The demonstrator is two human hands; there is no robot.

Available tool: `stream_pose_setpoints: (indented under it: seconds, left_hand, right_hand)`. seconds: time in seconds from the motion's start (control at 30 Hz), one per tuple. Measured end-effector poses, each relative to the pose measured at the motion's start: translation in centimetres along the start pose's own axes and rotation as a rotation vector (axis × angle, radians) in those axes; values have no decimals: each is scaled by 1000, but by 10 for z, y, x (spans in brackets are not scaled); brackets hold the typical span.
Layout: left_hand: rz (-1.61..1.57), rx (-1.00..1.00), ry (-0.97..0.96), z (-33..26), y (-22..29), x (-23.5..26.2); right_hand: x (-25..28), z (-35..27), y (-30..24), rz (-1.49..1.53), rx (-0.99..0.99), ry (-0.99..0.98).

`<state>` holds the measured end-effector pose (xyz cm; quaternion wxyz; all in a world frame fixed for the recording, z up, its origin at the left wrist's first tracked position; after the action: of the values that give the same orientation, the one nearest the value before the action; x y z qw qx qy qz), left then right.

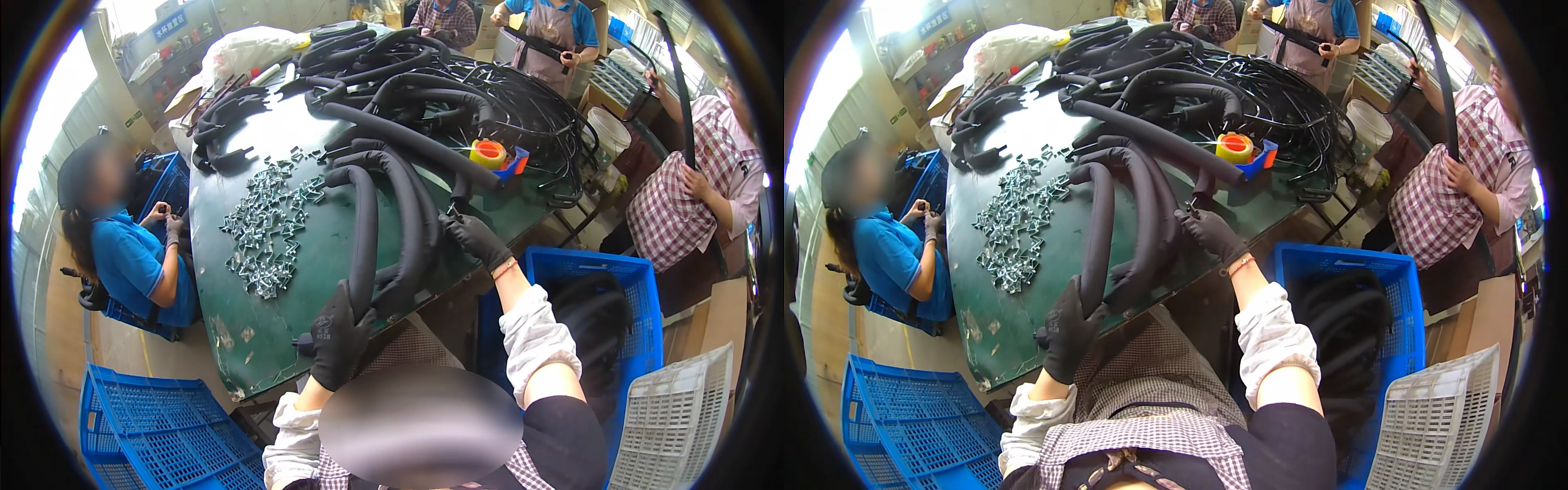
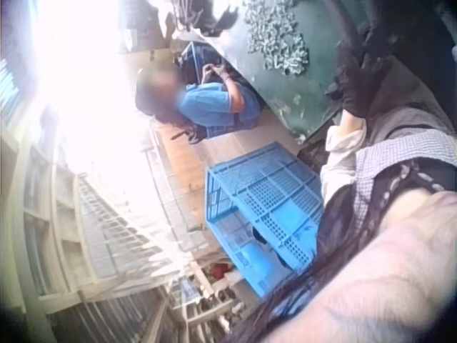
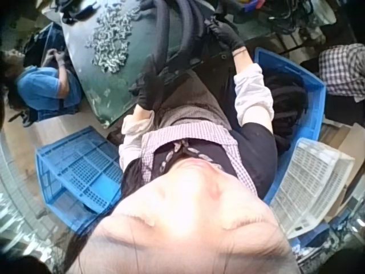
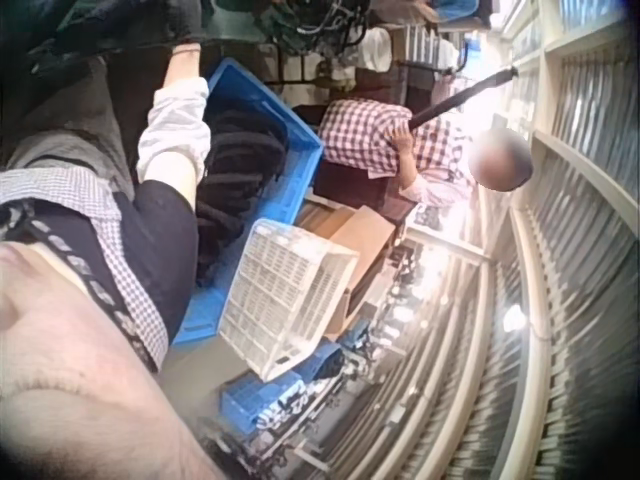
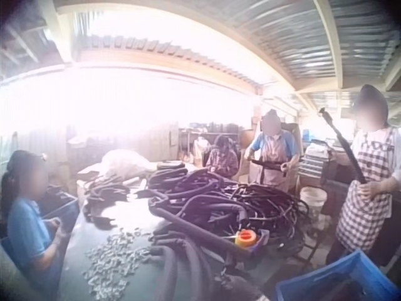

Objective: The person picks small metal clips from a green table and attaches them to the ends of black rubber hoses. The person repeatedly picks a hose, secures a clip, and places the hose into a blue crate. Other workers are visible in the background performing similar tasks.

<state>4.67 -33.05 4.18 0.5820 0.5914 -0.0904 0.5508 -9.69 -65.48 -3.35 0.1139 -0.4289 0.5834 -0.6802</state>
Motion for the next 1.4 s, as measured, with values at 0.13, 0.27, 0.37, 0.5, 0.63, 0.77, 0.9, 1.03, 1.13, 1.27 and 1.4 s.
stream_pose_setpoints:
  seconds: [0.13,0.27,0.37,0.5,0.63,0.77,0.9,1.03,1.13,1.27,1.4]
  left_hand:
    - [20,-47,7,8,-1,-6]
    - [36,-51,-44,8,0,-7]
    - [62,-90,-121,11,7,-4]
    - [90,-91,-170,10,4,-4]
    - [77,-79,-165,10,4,-11]
    - [72,-19,-193,15,12,-19]
    - [97,-24,-177,16,10,-27]
    - [100,12,-183,18,13,-22]
    - [101,-7,-168,17,12,-25]
    - [111,-18,-145,18,14,-28]
    - [69,44,-194,22,21,-21]
  right_hand:
    - [17,21,-18,-604,47,400]
    - [23,52,-13,-756,-45,499]
    - [29,59,-13,-693,-57,369]
    - [6,23,-34,-690,84,311]
    - [7,-30,-43,-634,137,242]
    - [27,-55,-35,-420,112,49]
    - [54,-51,-3,-104,107,104]
    - [71,-49,-14,-486,109,531]
    - [78,-36,4,-701,231,615]
    - [83,-6,18,-171,139,308]
    - [92,13,31,253,37,156]
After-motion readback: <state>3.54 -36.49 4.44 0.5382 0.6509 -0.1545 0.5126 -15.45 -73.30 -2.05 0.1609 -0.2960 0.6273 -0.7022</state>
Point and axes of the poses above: each hand's wrist, its own z-axis towards the middle knuckle, its own x-axis out of the back of the hand, y = z × x, the point moved 3 cm from there along z, towards the middle knuckle, and after that the axes turned 2 degrees about y, right-handed, at the moved point
